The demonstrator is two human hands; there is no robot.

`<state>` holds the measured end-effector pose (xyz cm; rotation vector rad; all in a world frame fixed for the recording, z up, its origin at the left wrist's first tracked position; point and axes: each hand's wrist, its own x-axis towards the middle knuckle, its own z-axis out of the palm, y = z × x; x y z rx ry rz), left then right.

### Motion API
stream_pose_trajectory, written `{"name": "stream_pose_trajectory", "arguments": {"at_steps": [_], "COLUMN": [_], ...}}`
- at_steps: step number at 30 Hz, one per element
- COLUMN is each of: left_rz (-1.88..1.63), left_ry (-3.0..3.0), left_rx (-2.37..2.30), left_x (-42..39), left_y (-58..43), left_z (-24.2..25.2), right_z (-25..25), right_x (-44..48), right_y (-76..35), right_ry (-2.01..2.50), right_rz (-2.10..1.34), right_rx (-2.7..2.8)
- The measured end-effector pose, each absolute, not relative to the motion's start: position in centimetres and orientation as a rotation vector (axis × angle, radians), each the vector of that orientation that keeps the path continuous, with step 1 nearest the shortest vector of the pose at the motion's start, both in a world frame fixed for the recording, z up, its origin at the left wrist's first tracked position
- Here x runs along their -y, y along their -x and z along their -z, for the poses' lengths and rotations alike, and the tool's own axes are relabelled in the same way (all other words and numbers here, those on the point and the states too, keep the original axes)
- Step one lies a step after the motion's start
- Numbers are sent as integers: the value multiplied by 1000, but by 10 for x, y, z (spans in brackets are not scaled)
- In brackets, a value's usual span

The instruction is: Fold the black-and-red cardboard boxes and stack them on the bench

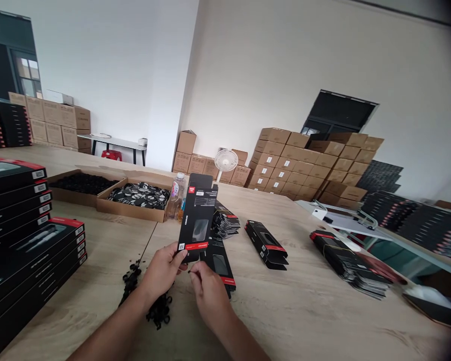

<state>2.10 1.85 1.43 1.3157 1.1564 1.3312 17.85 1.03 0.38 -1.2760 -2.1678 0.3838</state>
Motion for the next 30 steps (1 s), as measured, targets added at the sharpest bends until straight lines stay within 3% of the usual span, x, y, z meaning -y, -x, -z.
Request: {"name": "stream_pose_trajectory", "arguments": {"at_steps": [8,17,24,30], "left_rz": [-1324,-1262,-1168,-1056], "left_ry": [-1564,-1770,-1840,-1559], "left_rx": [-1147,-1291,-1296,-1076], "left_x": [-8,-1,-9,-9], "left_y": [-26,-31,-26,-24], "left_z": [-18,-22,-26,-32], "right_z": [-9,-16,-12,-21], "right_x": [-26,-29,-39,-64], "right_y": [-177,-176,-174,-192], "right_ry": [1190,1307,1113,1242], "right_rz": [-470,-238,-527,-369], "right_rx": [1917,2013,1964,1501]}}
